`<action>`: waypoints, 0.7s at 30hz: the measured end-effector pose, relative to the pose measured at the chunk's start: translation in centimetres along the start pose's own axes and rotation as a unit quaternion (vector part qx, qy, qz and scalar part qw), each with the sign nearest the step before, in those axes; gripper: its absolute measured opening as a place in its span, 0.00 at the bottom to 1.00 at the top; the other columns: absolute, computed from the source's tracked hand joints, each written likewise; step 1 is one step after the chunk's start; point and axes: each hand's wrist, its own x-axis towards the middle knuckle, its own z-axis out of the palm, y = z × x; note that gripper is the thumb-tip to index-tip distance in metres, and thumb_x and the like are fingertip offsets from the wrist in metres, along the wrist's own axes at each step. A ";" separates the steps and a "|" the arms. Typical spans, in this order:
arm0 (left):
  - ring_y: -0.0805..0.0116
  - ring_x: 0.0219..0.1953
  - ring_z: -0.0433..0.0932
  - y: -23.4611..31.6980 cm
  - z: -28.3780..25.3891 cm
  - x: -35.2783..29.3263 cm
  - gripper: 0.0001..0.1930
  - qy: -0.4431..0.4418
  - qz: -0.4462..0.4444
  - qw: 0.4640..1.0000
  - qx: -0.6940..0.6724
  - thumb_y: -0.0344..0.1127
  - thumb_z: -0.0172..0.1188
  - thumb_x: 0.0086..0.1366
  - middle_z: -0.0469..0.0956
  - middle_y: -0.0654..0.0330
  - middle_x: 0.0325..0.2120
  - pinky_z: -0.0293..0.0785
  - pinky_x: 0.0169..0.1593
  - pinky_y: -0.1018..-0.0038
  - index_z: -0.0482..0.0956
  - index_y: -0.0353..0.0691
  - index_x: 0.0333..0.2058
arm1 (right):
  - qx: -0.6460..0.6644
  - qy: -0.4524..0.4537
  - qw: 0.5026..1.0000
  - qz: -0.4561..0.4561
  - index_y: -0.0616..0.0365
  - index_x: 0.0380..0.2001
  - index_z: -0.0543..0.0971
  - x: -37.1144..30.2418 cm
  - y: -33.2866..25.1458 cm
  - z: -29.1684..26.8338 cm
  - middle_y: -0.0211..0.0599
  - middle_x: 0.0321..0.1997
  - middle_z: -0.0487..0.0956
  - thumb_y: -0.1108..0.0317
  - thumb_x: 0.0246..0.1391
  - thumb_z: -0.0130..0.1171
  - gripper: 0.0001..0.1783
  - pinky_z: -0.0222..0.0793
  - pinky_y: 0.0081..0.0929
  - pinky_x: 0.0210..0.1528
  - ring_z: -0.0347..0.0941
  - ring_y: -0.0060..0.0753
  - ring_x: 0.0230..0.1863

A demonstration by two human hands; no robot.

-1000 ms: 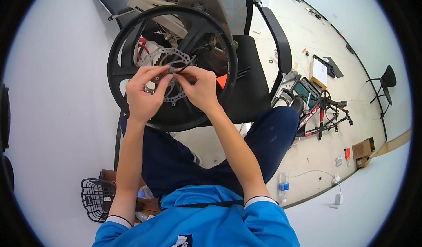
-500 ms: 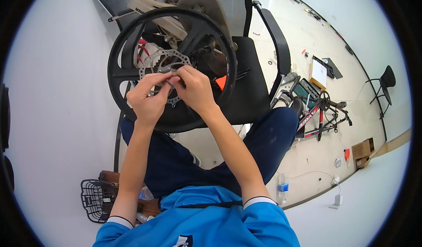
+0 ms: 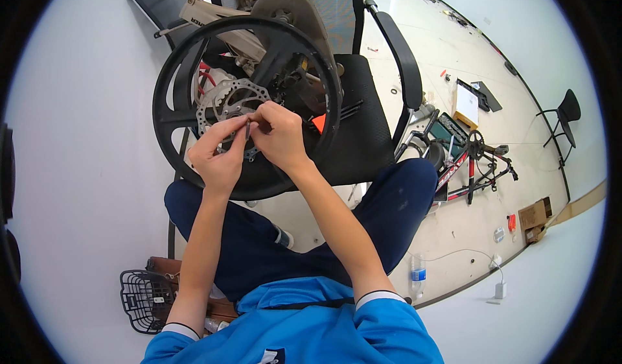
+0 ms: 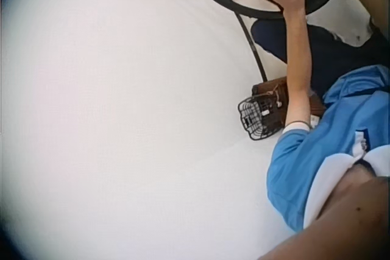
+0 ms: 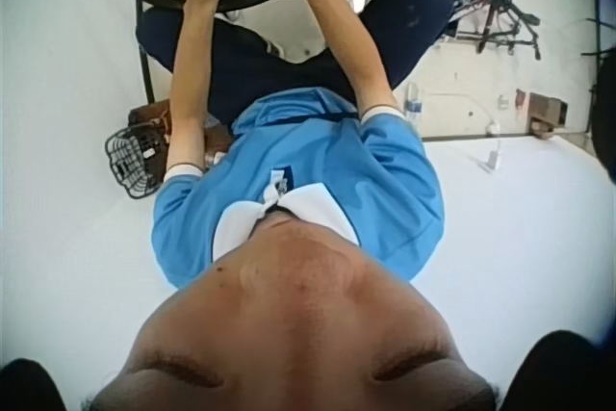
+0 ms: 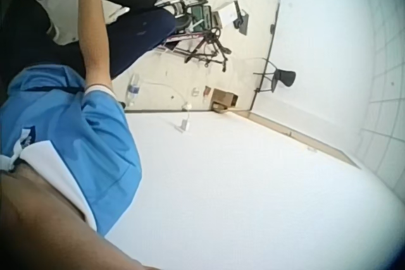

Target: The person sits on the floor and installs a disc brake rotor onto a bicycle wheel hub, securing it with bolts. They then pick up the bicycle frame and attach the wheel to the frame.

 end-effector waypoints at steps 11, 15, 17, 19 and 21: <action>0.65 0.34 0.84 -0.5 0.3 0.2 0.07 0.014 0.046 0.997 0.067 0.17 0.65 0.55 0.84 0.53 0.33 0.79 0.41 0.75 0.83 0.30 0.34 | -0.007 0.011 1.000 -0.029 0.63 0.28 0.76 0.3 0.3 1.7 0.41 0.26 0.77 0.81 0.39 0.63 0.09 0.69 0.24 0.29 0.75 0.37 0.26; 0.65 0.36 0.84 -0.9 0.2 -0.2 0.07 0.006 0.073 0.995 0.071 0.17 0.64 0.56 0.84 0.54 0.33 0.79 0.41 0.75 0.83 0.31 0.35 | -0.030 -0.005 0.999 -0.026 0.63 0.29 0.77 0.0 0.6 1.6 0.40 0.28 0.79 0.81 0.40 0.64 0.10 0.71 0.24 0.30 0.77 0.35 0.27; 0.66 0.37 0.84 -1.1 0.3 -0.5 0.07 -0.005 0.084 0.994 0.068 0.18 0.63 0.57 0.84 0.54 0.33 0.80 0.40 0.75 0.82 0.30 0.35 | -0.026 -0.006 0.999 -0.030 0.64 0.30 0.78 0.0 1.2 1.5 0.40 0.29 0.80 0.81 0.40 0.64 0.10 0.72 0.23 0.31 0.78 0.34 0.28; 0.66 0.37 0.84 -1.6 0.5 -0.5 0.07 0.002 0.067 0.997 0.048 0.18 0.63 0.57 0.84 0.53 0.34 0.80 0.40 0.76 0.82 0.30 0.36 | -0.007 -0.004 0.999 -0.038 0.63 0.32 0.77 0.4 1.5 1.6 0.41 0.27 0.77 0.81 0.39 0.63 0.12 0.71 0.28 0.29 0.76 0.39 0.26; 0.60 0.36 0.83 -1.4 0.6 -0.7 0.07 0.012 0.010 0.999 0.036 0.19 0.62 0.57 0.83 0.53 0.34 0.79 0.43 0.73 0.82 0.32 0.35 | 0.024 -0.007 0.999 -0.022 0.63 0.32 0.77 0.4 1.4 1.8 0.42 0.28 0.78 0.81 0.40 0.63 0.12 0.72 0.29 0.30 0.78 0.40 0.27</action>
